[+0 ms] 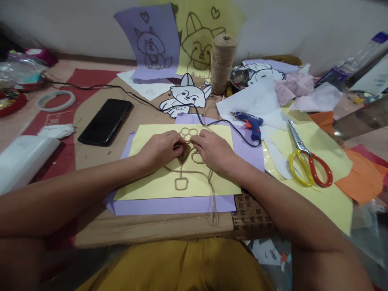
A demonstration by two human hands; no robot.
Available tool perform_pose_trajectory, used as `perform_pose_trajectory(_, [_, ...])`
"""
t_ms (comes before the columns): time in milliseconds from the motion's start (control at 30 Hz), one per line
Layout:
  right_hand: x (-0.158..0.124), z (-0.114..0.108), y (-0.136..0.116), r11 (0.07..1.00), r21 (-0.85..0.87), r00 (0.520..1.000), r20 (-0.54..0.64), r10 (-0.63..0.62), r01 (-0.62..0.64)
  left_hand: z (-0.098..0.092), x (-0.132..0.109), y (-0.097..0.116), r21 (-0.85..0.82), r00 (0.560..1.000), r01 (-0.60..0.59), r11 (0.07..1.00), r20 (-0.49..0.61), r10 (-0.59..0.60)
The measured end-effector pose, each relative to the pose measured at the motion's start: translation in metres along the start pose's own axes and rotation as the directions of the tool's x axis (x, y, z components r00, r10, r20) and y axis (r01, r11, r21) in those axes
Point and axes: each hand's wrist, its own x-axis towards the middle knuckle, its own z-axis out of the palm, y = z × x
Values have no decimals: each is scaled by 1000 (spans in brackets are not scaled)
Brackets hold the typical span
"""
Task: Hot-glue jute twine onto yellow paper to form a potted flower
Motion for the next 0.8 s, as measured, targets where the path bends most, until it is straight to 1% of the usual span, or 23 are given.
perform_pose_trajectory(100, [0, 0, 2, 1000, 31, 1000, -15, 7, -6, 0, 1, 0, -2, 1000, 5, 1000, 5, -5])
perform_pose_trajectory(267, [1, 0, 0, 999, -32, 999, 31, 13, -12, -1, 1, 1, -11, 1000, 12, 1000, 1, -12])
perform_pose_trajectory(467, [1, 2, 6, 997, 67, 999, -27, 26, -24, -3, 2, 2, -15, 999, 28, 999, 22, -28])
perform_pose_trajectory(633, [2, 2, 6, 999, 31, 1000, 8, 11, -12, -4, 2, 3, -14, 999, 32, 999, 3, -32])
perform_pose_trajectory(700, [1, 0, 7, 996, 84, 999, -31, 40, -37, -4, 2, 3, -15, 999, 32, 999, 6, -31])
perform_pose_trajectory(800, [-5, -10, 11, 982, 167, 982, -153, 114, -88, -2, 4, 2, -9, 999, 33, 999, -2, -33])
